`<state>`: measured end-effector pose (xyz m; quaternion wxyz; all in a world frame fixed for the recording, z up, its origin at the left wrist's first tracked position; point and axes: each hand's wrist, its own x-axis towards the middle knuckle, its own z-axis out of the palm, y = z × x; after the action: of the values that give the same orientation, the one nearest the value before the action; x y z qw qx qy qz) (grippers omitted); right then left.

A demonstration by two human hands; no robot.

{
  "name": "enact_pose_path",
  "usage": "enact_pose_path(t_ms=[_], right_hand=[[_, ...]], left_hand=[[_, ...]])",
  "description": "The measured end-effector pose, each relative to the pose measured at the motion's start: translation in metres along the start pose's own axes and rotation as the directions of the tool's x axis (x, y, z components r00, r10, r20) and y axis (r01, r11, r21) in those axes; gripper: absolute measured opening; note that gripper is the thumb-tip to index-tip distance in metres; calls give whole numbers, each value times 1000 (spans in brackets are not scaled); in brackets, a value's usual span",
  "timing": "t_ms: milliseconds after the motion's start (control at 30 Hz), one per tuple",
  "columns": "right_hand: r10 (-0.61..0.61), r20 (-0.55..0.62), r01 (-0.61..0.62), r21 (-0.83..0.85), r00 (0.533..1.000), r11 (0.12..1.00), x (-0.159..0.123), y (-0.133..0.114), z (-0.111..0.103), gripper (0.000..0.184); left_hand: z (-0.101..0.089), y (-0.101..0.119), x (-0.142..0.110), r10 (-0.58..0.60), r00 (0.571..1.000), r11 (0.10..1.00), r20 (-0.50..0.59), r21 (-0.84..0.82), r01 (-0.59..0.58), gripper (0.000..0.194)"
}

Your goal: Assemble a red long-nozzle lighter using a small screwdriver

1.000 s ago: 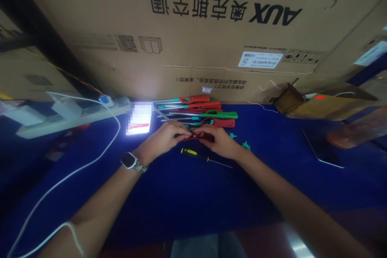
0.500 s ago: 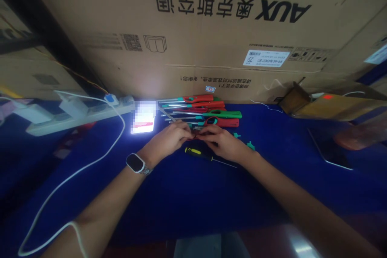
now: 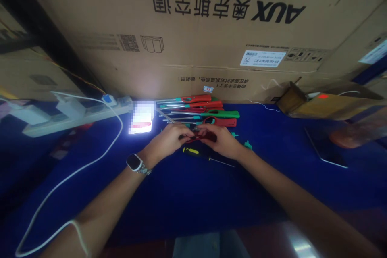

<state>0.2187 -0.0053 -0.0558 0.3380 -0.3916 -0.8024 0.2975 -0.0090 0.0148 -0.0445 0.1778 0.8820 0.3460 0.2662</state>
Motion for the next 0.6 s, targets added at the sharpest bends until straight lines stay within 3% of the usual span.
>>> enact_pose_path(t_ms=[400,600], right_hand=[[10,-43,-11,-29,999,1000,1,-3,3,34],[25,-42,-24,32,999,999,0,-5,2,31]], left_hand=[[2,8,-1,-142,989,979,-39,-154,135,16],[-8,11,0,-106,994,993,-16,-51,105,16]])
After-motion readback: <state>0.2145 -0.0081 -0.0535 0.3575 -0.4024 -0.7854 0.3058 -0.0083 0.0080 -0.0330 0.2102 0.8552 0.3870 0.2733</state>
